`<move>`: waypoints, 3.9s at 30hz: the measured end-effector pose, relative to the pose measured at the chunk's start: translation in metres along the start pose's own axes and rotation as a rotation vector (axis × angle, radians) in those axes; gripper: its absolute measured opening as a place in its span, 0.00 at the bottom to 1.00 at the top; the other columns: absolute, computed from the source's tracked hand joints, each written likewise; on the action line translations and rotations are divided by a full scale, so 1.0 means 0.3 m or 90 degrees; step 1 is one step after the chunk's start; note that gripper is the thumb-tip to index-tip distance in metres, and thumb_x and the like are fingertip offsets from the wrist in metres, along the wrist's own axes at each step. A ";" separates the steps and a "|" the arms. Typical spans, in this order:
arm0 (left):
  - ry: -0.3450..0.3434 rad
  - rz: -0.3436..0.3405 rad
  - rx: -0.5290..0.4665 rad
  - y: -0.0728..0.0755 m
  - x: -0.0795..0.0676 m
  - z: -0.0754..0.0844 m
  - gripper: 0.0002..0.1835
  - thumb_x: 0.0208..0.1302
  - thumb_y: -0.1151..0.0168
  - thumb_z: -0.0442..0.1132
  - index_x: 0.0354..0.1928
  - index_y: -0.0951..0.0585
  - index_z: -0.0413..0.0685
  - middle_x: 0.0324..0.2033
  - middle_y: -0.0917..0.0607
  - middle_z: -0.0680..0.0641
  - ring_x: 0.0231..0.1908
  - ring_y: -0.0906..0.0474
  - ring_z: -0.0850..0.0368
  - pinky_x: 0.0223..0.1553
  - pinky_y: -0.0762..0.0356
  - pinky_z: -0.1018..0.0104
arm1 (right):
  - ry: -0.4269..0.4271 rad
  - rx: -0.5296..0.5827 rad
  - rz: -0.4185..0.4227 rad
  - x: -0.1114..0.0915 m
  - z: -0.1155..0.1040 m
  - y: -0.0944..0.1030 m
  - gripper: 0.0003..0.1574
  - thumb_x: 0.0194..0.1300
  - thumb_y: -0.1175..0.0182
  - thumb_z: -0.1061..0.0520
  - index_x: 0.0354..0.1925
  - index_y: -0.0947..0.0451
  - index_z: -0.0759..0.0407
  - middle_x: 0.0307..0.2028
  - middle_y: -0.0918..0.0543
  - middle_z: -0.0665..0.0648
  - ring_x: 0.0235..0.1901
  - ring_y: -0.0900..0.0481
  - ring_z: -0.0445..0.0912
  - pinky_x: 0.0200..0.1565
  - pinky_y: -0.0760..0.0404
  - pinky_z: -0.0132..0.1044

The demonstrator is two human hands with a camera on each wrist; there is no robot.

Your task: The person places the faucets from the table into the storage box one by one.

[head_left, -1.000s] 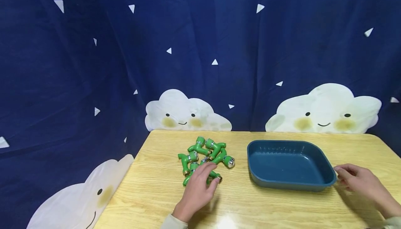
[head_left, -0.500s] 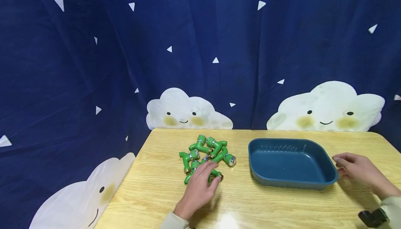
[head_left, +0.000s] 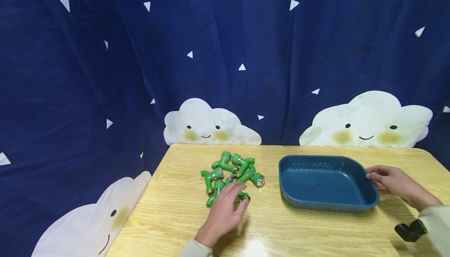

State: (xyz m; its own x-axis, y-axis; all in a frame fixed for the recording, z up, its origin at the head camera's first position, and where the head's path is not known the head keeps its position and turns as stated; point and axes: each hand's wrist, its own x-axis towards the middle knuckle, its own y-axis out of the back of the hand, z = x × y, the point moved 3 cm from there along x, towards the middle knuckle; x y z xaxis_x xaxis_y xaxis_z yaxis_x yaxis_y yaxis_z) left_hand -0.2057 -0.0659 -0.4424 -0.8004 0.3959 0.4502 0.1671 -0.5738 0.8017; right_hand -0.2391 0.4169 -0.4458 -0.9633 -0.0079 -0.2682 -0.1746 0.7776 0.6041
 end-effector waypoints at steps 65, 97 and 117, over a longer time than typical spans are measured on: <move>0.018 -0.028 -0.005 0.020 -0.001 -0.046 0.19 0.65 0.37 0.43 0.56 0.19 0.46 0.59 0.18 0.46 0.60 0.22 0.50 0.61 0.23 0.51 | 0.029 0.084 -0.005 -0.011 -0.092 -0.145 0.30 0.78 0.53 0.53 0.62 0.36 0.80 0.35 0.19 0.51 0.31 0.21 0.38 0.36 0.16 0.36; 0.012 -0.028 -0.005 0.023 0.011 -0.052 0.18 0.65 0.37 0.43 0.55 0.18 0.46 0.57 0.17 0.47 0.59 0.22 0.52 0.61 0.23 0.53 | 0.023 0.071 0.025 -0.002 -0.096 -0.160 0.32 0.78 0.52 0.53 0.62 0.38 0.81 0.36 0.19 0.52 0.31 0.22 0.38 0.34 0.17 0.34; 0.024 -0.025 -0.017 0.018 -0.004 -0.055 0.17 0.65 0.37 0.42 0.54 0.17 0.47 0.56 0.16 0.46 0.59 0.21 0.51 0.61 0.24 0.53 | 0.024 0.087 0.006 -0.003 -0.117 -0.206 0.28 0.77 0.51 0.52 0.57 0.33 0.79 0.32 0.22 0.51 0.29 0.23 0.38 0.33 0.18 0.35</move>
State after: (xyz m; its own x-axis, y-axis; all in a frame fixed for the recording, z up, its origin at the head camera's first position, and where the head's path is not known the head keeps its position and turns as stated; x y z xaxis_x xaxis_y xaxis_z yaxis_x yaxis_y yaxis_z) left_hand -0.2133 -0.0813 -0.4453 -0.8274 0.3917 0.4026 0.1197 -0.5773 0.8077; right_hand -0.2347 0.3468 -0.4564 -0.9723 -0.0215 -0.2329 -0.1382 0.8562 0.4978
